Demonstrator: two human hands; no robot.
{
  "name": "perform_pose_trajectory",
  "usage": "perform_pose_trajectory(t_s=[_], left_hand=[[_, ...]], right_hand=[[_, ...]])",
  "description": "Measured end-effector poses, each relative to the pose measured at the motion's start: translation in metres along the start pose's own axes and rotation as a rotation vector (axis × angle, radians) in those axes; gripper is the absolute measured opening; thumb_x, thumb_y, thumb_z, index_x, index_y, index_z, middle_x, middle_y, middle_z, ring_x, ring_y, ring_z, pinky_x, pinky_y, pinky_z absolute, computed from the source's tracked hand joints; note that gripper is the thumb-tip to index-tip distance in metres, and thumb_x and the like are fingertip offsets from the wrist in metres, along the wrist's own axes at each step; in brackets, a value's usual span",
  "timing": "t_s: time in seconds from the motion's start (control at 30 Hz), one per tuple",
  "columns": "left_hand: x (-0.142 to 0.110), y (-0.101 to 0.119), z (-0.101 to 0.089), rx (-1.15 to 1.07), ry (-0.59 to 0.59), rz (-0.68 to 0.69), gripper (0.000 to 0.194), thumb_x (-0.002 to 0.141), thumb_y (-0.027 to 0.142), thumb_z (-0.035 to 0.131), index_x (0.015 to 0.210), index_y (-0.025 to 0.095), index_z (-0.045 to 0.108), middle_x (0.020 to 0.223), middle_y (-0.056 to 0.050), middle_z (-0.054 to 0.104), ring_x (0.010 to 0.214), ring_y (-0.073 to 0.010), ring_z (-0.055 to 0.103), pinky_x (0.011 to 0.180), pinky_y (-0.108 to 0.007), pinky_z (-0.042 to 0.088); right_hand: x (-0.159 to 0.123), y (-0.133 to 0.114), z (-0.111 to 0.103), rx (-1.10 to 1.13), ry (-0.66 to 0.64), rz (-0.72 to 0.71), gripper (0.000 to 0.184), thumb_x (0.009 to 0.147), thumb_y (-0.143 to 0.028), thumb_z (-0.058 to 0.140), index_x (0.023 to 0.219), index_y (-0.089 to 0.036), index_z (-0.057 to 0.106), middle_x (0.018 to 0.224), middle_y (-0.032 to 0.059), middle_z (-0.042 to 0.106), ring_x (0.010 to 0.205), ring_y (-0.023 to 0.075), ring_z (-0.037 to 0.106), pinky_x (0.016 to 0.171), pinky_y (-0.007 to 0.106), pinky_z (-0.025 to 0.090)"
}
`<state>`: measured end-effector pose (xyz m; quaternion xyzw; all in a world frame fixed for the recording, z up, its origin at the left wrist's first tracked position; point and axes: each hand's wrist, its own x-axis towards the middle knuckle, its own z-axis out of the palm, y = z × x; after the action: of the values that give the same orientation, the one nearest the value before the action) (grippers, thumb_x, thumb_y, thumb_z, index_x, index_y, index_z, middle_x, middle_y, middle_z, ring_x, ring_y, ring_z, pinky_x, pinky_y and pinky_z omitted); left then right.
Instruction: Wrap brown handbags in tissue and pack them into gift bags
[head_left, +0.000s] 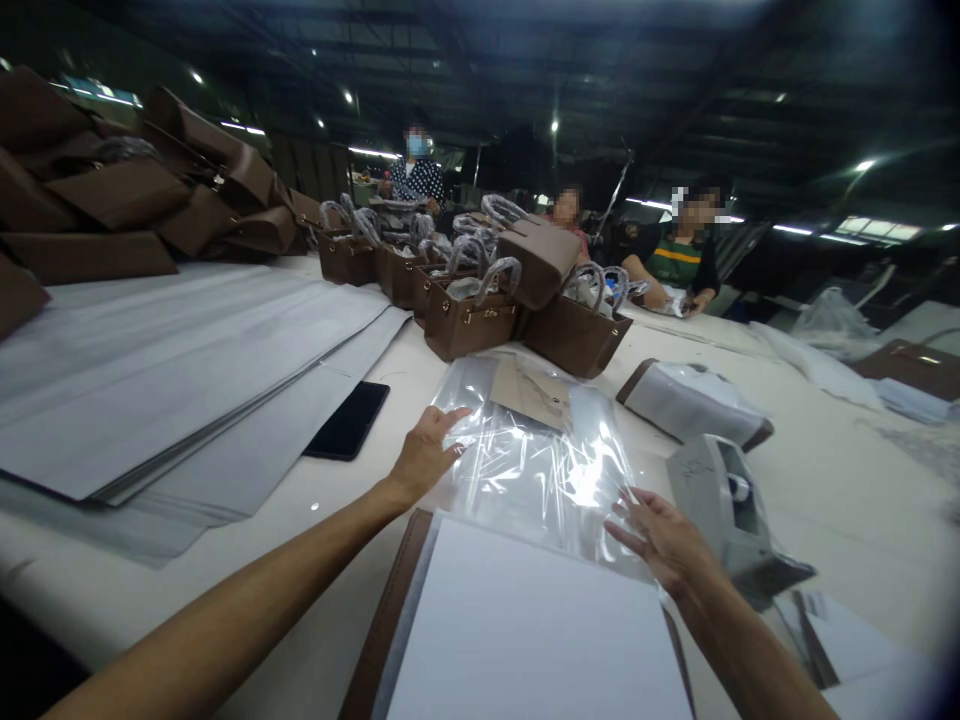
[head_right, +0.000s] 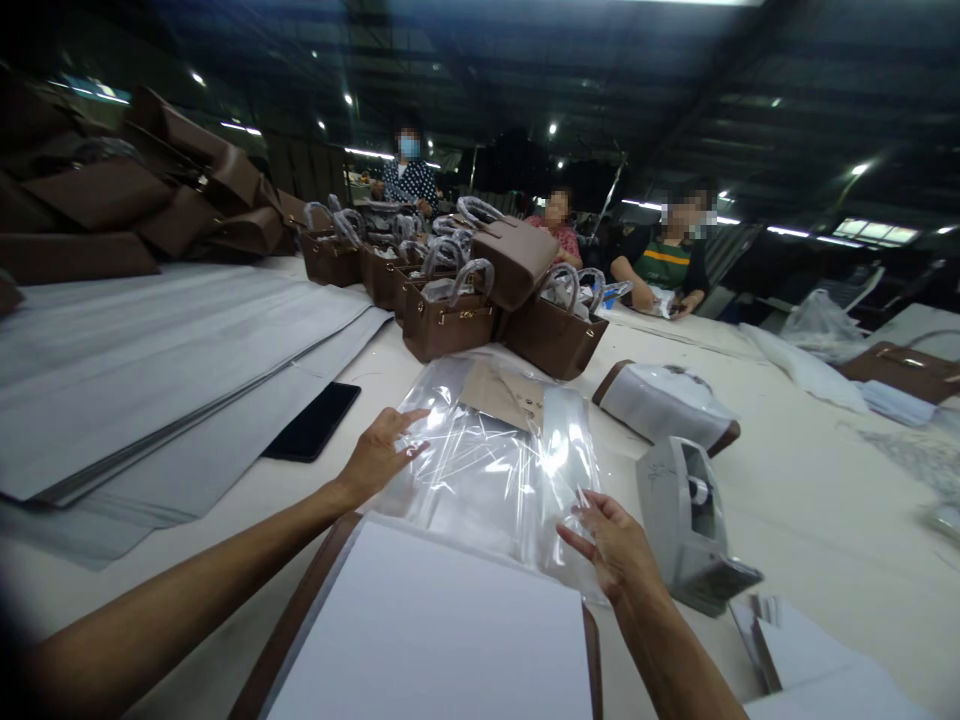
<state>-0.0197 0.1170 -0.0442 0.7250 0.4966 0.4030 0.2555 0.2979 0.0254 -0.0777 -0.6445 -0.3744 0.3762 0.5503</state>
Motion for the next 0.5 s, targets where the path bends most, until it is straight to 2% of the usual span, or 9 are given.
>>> perform_pose_trajectory(t_s=[0.03,0.1,0.17,0.23,0.33,0.4,0.5], left_hand=[[-0.001,0.002,0.0,0.03,-0.039,0.02,0.031,0.076,0.033,0.058,0.106,0.027,0.059,0.084,0.0,0.048,0.074,-0.0143,0.051,0.082,-0.034,0.044],[-0.002,0.006,-0.001,0.071,-0.113,0.038,0.026,0.082,0.043,0.05,0.094,0.026,0.065,0.075,0.001,0.045,0.067,-0.0139,0.049,0.077,-0.034,0.043],[-0.001,0.01,-0.002,0.086,-0.168,0.034,0.039,0.087,0.047,0.037,0.085,0.023,0.066,0.069,0.001,0.043,0.064,-0.0141,0.048,0.072,-0.032,0.043],[-0.001,0.016,-0.008,0.078,-0.211,0.024,0.047,0.089,0.05,0.029,0.083,0.02,0.065,0.068,0.0,0.045,0.065,-0.0148,0.05,0.069,-0.031,0.043],[-0.009,0.024,-0.024,0.044,-0.274,0.03,0.049,0.091,0.049,0.022,0.102,0.022,0.061,0.076,-0.001,0.051,0.074,-0.0156,0.053,0.073,-0.029,0.045],[-0.022,0.029,-0.036,0.001,-0.321,0.041,0.047,0.092,0.047,0.02,0.119,0.024,0.051,0.089,-0.002,0.055,0.085,-0.0159,0.055,0.083,-0.03,0.045],[-0.046,0.036,-0.052,-0.119,-0.365,0.012,0.046,0.092,0.046,0.02,0.133,0.029,0.035,0.12,-0.003,0.051,0.109,-0.0183,0.05,0.099,-0.034,0.036]], right_hand=[[-0.002,-0.003,0.001,0.032,0.007,0.01,0.034,0.062,-0.047,0.068,0.079,-0.02,0.056,0.084,0.0053,0.062,0.083,0.0236,0.061,0.068,0.044,0.057],[-0.009,-0.01,0.004,0.067,0.011,0.027,0.036,0.065,-0.05,0.067,0.082,-0.019,0.058,0.093,0.0073,0.062,0.096,0.0258,0.058,0.07,0.043,0.056],[-0.019,-0.021,0.008,0.031,-0.012,0.027,0.038,0.07,-0.052,0.063,0.086,-0.017,0.062,0.102,0.009,0.062,0.106,0.0275,0.053,0.076,0.041,0.053],[-0.033,-0.033,0.012,-0.091,-0.047,0.004,0.041,0.074,-0.053,0.059,0.093,-0.016,0.065,0.103,0.0085,0.062,0.107,0.0285,0.052,0.083,0.04,0.05],[-0.054,-0.046,0.013,-0.322,-0.026,-0.092,0.042,0.075,-0.053,0.058,0.101,-0.021,0.065,0.107,0.0049,0.062,0.108,0.0278,0.052,0.093,0.04,0.044],[-0.067,-0.047,0.01,-0.392,0.028,-0.231,0.038,0.073,-0.051,0.06,0.097,-0.023,0.066,0.11,0.0037,0.061,0.107,0.0261,0.053,0.096,0.039,0.041],[-0.084,-0.043,0.003,-0.4,0.098,-0.469,0.025,0.074,-0.044,0.062,0.085,-0.022,0.066,0.106,0.004,0.062,0.098,0.0228,0.058,0.088,0.034,0.048]])
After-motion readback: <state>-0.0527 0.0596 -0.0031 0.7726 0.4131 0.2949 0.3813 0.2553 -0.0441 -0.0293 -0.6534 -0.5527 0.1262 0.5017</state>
